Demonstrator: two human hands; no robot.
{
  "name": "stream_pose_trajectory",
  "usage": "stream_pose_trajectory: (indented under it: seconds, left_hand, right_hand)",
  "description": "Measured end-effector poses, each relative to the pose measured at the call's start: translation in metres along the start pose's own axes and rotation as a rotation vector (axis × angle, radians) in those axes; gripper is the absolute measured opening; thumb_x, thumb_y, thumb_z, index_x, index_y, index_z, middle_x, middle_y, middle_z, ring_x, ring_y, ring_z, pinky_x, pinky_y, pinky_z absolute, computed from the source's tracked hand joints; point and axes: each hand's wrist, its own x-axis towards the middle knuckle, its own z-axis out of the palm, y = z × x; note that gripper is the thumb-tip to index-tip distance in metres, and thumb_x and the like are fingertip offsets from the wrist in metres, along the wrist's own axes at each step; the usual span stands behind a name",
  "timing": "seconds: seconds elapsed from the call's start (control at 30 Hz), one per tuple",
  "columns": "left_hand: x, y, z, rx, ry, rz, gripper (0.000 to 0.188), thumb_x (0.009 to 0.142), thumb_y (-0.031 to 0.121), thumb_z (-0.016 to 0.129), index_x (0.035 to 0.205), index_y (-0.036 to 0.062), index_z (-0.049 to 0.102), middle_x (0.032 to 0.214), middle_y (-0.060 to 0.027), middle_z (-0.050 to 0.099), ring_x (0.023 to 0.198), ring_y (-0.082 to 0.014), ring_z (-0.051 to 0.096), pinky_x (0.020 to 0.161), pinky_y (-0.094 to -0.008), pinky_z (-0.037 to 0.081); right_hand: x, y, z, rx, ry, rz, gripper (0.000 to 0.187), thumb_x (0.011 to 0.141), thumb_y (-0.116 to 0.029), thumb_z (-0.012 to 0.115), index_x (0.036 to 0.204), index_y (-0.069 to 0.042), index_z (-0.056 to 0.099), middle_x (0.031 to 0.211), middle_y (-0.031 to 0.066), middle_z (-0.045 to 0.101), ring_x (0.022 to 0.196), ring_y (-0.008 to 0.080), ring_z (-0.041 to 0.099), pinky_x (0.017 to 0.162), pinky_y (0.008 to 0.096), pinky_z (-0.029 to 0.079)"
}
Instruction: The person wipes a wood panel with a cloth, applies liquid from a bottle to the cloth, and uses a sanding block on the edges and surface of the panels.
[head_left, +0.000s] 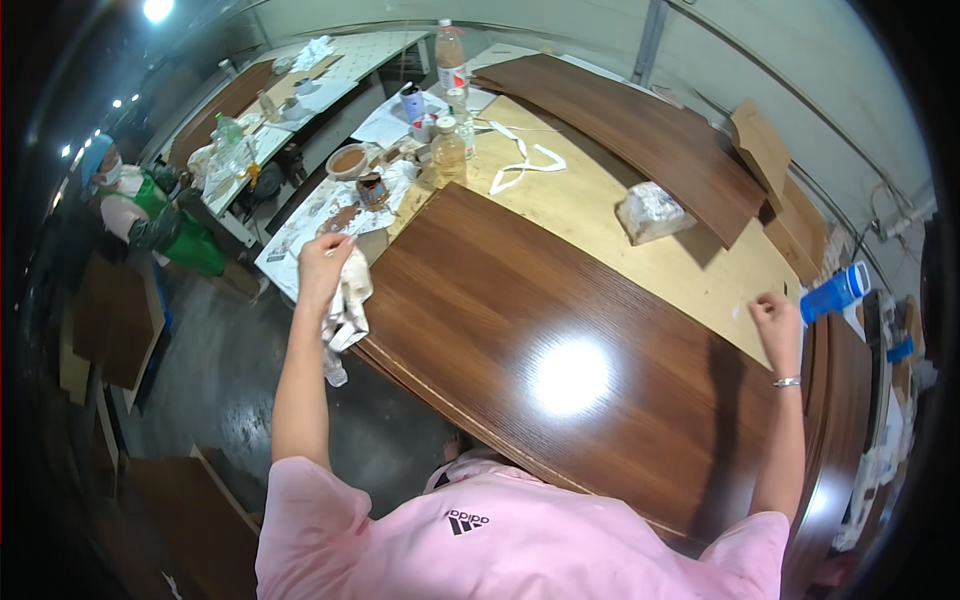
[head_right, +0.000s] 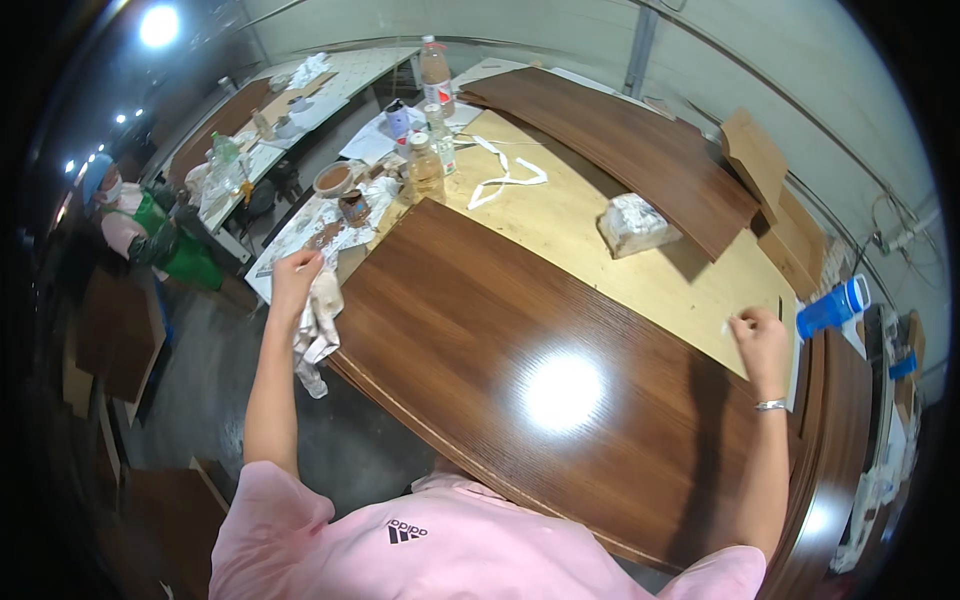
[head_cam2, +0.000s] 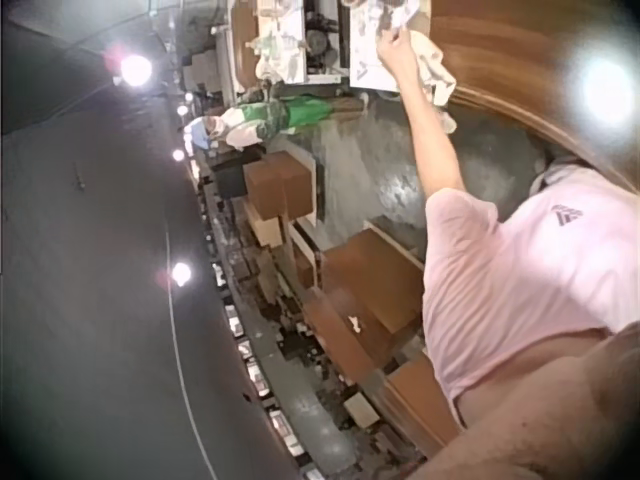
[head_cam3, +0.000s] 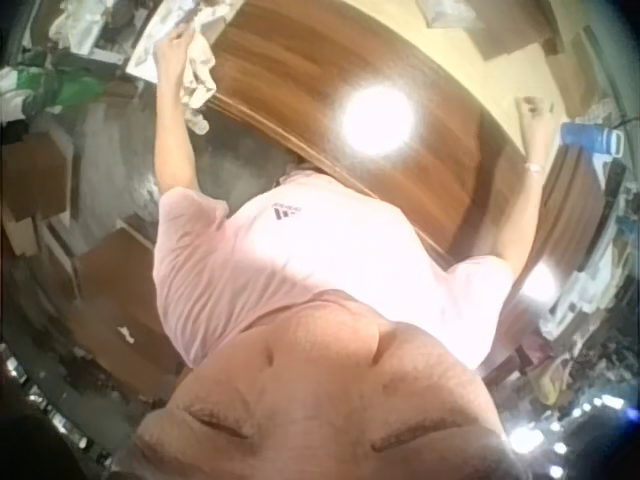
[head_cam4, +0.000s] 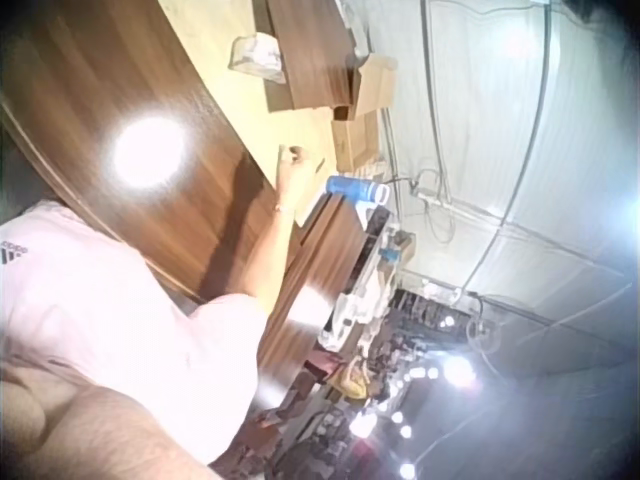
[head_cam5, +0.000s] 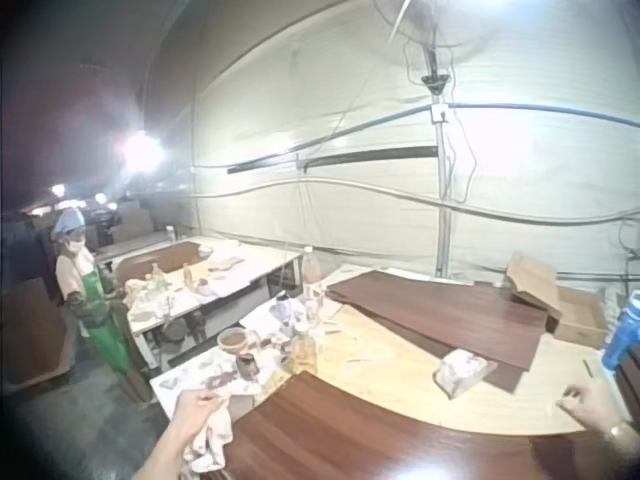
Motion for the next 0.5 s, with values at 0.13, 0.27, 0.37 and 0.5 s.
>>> stream_pose_trajectory:
  seconds: [0.13, 0.27, 0.37, 0.5]
  left_hand:
    - [-0.013, 0.002, -0.001, 0.583, -0.188, -0.099, 0.047, 0.087, 0.047, 0.062, 0.104, 0.0050, 0.074, 0.097, -0.0224, 0.072, 0.096, -0.0422, 0.067, 0.084, -0.0480, 0.051]
    - [-0.017, -0.039, 0.003, 0.608, -0.304, -0.130, 0.046, 0.093, 0.048, 0.057, 0.095, 0.0071, 0.076, 0.090, -0.0246, 0.070, 0.090, -0.0446, 0.068, 0.080, -0.0498, 0.052]
    - [-0.013, -0.045, 0.010, 0.587, -0.343, -0.034, 0.042, 0.093, 0.039, 0.059, 0.088, -0.0007, 0.070, 0.081, -0.0262, 0.066, 0.079, -0.0452, 0.065, 0.067, -0.0511, 0.047]
    - [-0.015, -0.063, -0.006, 0.545, -0.353, 0.023, 0.035, 0.094, 0.028, 0.060, 0.086, -0.0052, 0.067, 0.068, -0.0252, 0.061, 0.057, -0.0322, 0.058, 0.058, -0.0443, 0.042]
  right_hand:
    - [-0.066, 0.140, -0.040, -0.425, -0.067, 0.495, 0.061, 0.078, -0.042, 0.075, 0.119, 0.002, 0.064, 0.116, 0.0233, 0.067, 0.109, 0.0381, 0.063, 0.093, 0.0464, 0.050]
    - [-0.165, 0.252, -0.052, -0.330, -0.022, 0.879, 0.069, 0.074, -0.049, 0.080, 0.106, 0.010, 0.066, 0.108, 0.0275, 0.069, 0.105, 0.0393, 0.066, 0.091, 0.0453, 0.051]
    - [-0.222, 0.332, -0.038, 0.013, 0.109, 0.889, 0.068, 0.071, -0.051, 0.082, 0.091, 0.013, 0.068, 0.095, 0.0282, 0.071, 0.095, 0.0375, 0.070, 0.085, 0.0444, 0.052]
    - [-0.211, 0.298, -0.026, -0.181, 0.148, 0.903, 0.069, 0.071, -0.048, 0.083, 0.093, 0.014, 0.066, 0.099, 0.0345, 0.068, 0.099, 0.0431, 0.067, 0.086, 0.0451, 0.052]
